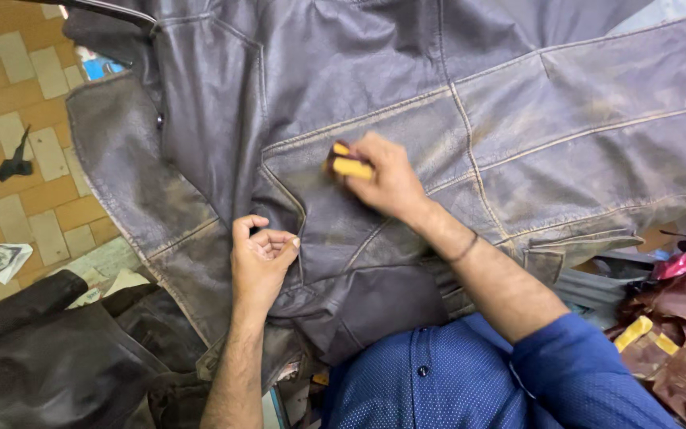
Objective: The person rubs a sponge-like applicator over a large dark leather jacket laid on a work table, treating the panels and seams section by section. They hold the jacket flat with one hand while wiping the surface with the applicator, working across the front, pockets, and edges.
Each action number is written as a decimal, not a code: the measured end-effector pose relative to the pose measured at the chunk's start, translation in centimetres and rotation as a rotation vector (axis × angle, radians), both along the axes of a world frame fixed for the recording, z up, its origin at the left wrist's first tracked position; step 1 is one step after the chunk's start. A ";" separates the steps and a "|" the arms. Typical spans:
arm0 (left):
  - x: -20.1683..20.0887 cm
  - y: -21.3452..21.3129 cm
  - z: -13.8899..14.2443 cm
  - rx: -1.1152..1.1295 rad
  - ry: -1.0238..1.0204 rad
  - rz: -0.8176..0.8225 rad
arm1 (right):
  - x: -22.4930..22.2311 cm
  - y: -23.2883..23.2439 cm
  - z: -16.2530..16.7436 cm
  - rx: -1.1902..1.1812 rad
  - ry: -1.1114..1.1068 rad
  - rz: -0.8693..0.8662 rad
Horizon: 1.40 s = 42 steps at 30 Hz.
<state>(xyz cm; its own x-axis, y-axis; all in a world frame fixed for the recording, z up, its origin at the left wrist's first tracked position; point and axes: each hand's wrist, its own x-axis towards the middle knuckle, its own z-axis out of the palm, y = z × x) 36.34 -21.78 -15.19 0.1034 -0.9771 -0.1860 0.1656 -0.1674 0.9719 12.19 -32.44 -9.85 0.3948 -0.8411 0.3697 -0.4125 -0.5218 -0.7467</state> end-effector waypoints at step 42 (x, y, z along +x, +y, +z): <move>-0.1 1.7 4.4 0.032 -0.108 -0.049 | 1.4 3.7 4.8 -0.325 0.465 0.240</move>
